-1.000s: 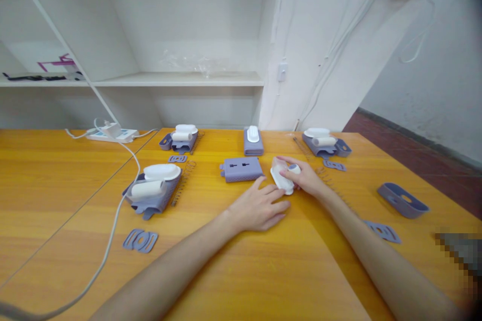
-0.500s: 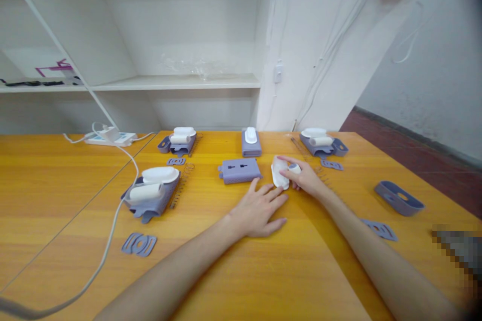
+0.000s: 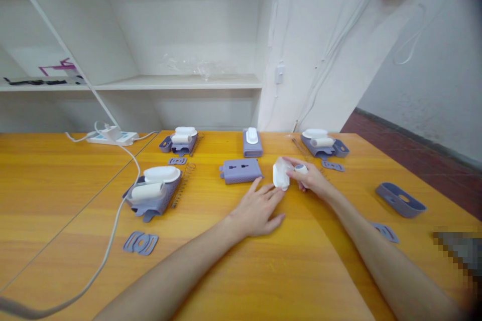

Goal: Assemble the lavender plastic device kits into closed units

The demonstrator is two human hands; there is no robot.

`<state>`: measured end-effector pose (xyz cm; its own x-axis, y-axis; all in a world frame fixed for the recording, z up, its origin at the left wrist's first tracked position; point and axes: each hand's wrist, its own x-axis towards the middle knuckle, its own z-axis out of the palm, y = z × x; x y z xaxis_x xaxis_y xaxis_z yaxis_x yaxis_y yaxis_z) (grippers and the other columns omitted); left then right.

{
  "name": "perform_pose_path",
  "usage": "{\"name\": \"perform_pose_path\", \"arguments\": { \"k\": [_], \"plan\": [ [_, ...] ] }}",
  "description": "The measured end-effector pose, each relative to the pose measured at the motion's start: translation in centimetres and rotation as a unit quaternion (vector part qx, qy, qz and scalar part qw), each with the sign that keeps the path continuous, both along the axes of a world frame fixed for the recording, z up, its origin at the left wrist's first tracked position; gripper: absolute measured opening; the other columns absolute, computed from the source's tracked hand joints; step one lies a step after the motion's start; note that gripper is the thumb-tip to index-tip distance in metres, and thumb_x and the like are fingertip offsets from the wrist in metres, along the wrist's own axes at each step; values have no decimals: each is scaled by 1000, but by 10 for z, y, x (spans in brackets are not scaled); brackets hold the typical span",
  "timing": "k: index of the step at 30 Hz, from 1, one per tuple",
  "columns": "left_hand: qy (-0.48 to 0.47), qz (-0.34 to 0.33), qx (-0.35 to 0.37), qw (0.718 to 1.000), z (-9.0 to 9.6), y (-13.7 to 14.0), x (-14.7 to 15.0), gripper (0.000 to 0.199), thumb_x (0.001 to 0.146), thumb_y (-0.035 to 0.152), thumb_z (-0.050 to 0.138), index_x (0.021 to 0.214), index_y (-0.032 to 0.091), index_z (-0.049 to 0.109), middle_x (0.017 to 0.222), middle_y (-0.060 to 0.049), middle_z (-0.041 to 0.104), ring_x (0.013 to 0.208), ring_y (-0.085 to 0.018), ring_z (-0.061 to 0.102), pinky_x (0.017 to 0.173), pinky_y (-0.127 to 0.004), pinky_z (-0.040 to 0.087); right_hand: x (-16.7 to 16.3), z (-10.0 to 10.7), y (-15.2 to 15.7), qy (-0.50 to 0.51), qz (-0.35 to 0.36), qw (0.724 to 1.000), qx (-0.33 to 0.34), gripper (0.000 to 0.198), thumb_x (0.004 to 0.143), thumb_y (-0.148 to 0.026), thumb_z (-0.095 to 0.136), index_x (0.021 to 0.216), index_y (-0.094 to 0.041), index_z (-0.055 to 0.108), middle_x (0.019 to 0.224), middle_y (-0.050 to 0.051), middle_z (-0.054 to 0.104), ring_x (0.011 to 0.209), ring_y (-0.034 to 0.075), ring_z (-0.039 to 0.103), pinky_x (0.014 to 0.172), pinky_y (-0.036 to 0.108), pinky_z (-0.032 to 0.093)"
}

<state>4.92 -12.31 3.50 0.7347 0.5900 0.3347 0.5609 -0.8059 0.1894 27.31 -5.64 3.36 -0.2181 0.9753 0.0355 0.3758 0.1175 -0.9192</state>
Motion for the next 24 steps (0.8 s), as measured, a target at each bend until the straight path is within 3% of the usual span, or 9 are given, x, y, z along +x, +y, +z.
{"name": "perform_pose_path", "arguments": {
  "k": [6, 9, 11, 13, 24],
  "plan": [
    [-42, 13, -21, 999, -8, 4, 1, 50, 86, 31, 44, 132, 15, 33, 129, -11, 53, 125, -20, 44, 113, -42, 21, -4, -2, -1, -36, -10, 999, 14, 68, 74, -43, 64, 133, -15, 45, 52, -3, 55, 39, 11, 47, 38, 23, 40],
    [-48, 18, -28, 998, -12, 6, 1, 54, 85, 31, 45, 134, 15, 30, 134, -12, 48, 127, -20, 41, 114, -42, 21, -8, -8, -1, -82, -26, 989, 118, 58, 72, -41, 66, 124, -19, 55, 89, 5, 64, 69, 17, 61, 64, 31, 51],
    [-48, 18, -33, 998, -15, 8, 0, 56, 85, 33, 46, 135, 16, 30, 137, -12, 45, 130, -20, 38, 113, -43, 21, -10, -13, -1, -110, -37, 974, 192, 52, 72, -40, 66, 119, -22, 59, 107, 7, 60, 93, 21, 59, 86, 36, 47],
    [-46, 17, -36, 998, -16, 8, -1, 55, 85, 34, 46, 134, 16, 31, 139, -12, 43, 131, -20, 36, 113, -43, 22, -11, -18, 0, -137, -44, 964, 223, 50, 74, -40, 65, 120, -24, 58, 110, 7, 58, 101, 21, 56, 94, 37, 42],
    [-46, 9, -15, 999, -11, 6, -2, 36, 85, 30, 45, 119, 16, 44, 140, -13, 39, 135, -23, 29, 111, -42, 29, -13, -19, -1, -234, -117, 936, 238, 53, 81, -53, 53, 122, -21, 57, 101, 10, 63, 95, 24, 59, 89, 39, 44]
  ]
}}
